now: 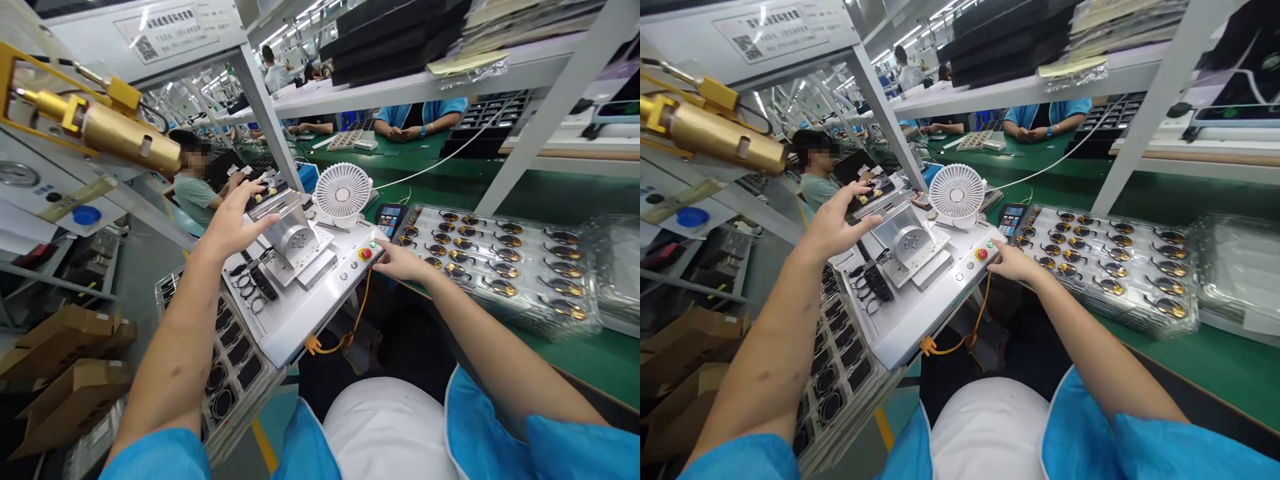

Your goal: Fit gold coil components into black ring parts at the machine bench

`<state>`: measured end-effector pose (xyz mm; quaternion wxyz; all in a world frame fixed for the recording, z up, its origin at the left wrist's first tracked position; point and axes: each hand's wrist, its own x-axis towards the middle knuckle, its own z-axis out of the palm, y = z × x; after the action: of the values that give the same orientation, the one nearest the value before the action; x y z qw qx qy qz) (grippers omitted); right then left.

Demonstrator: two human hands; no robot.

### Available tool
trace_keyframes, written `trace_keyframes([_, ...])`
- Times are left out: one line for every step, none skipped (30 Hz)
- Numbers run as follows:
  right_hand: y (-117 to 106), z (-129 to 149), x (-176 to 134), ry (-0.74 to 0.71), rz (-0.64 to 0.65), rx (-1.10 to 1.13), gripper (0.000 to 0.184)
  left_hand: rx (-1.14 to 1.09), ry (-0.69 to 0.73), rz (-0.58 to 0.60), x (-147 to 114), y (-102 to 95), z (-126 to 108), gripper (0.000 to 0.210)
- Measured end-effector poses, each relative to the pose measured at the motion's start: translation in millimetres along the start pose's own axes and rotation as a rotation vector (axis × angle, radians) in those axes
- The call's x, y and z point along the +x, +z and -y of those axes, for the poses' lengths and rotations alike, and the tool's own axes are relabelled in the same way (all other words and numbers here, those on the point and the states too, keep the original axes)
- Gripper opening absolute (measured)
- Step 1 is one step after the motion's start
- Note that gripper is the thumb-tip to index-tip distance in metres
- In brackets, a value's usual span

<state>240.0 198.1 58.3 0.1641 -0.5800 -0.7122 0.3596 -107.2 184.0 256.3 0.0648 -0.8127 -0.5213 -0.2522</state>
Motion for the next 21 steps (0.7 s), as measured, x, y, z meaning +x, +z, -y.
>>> trace_keyframes([7,-1,2,-0.007,0.018,-0.054,0.086,-0.006,0.027,-0.034,-9,0.8,-3,0.068])
trace_keyframes([13,-2,3,-0.021,0.024,-0.098,0.088,-0.01,0.058,-0.084,-21,2.6,-8,0.068])
trace_keyframes([19,-3,3,-0.036,0.021,-0.139,0.09,-0.017,0.089,-0.137,-36,5.7,-13,0.068])
trace_keyframes([25,-4,3,-0.049,0.006,-0.184,0.091,-0.033,0.112,-0.193,-55,10.7,-20,0.066])
trace_keyframes([31,-5,2,-0.058,-0.018,-0.235,0.091,-0.061,0.127,-0.242,-75,17.9,-27,0.065])
trace_keyframes([35,-6,2,-0.064,-0.044,-0.286,0.091,-0.11,0.139,-0.281,-96,27.7,-34,0.062])
trace_keyframes([39,-6,1,-0.067,-0.066,-0.334,0.089,-0.189,0.131,-0.309,-118,39.9,-41,0.059])
trace_keyframes([42,-6,1,-0.067,-0.084,-0.375,0.088,-0.279,0.099,-0.316,-139,54.3,-49,0.055])
trace_keyframes([44,-6,1,-0.064,-0.097,-0.401,0.087,-0.368,0.049,-0.309,-159,70.5,-56,0.051])
trace_keyframes([44,-6,2,-0.063,-0.107,-0.408,0.086,-0.467,-0.024,-0.299,-177,87.6,-64,0.046])
trace_keyframes([43,-6,2,-0.063,-0.111,-0.395,0.086,-0.57,-0.11,-0.276,-192,104.9,-72,0.041])
trace_keyframes([40,-6,2,-0.066,-0.111,-0.367,0.086,-0.676,-0.222,-0.263,-204,121.5,-81,0.036])
trace_keyframes([37,-7,1,-0.069,-0.109,-0.332,0.086,-0.794,-0.351,-0.208,-214,136.7,-89,0.032])
trace_keyframes([33,-7,-2,-0.074,-0.106,-0.294,0.086,-0.909,-0.477,-0.146,-222,150.1,-98,0.031])
trace_keyframes([30,-8,-7,-0.082,-0.102,-0.256,0.084,-1.015,-0.593,-0.085,-228,161.3,-106,0.032])
trace_keyframes([29,-9,-15,-0.099,-0.09,-0.211,0.082,-1.108,-0.688,-0.026,-232,170.4,-114,0.034])
trace_keyframes([30,-9,-25,-0.132,-0.066,-0.145,0.08,-1.188,-0.758,0.02,-235,177.6,-121,0.037])
trace_keyframes([35,-10,-36,-0.188,-0.025,-0.044,0.079,-1.259,-0.806,0.055,-236,183.5,-127,0.04])
trace_keyframes([44,-9,-49,-0.264,0.029,0.091,0.079,-1.325,-0.836,0.08,-238,188.2,-133,0.043])
trace_keyframes([55,-9,-63,-0.347,0.077,0.239,0.08,-1.391,-0.853,0.098,-238,192.2,-137,0.046])
trace_keyframes([68,-8,-75,-0.425,0.104,0.375,0.082,-1.455,-0.864,0.103,-238,195.7,-140,0.049])
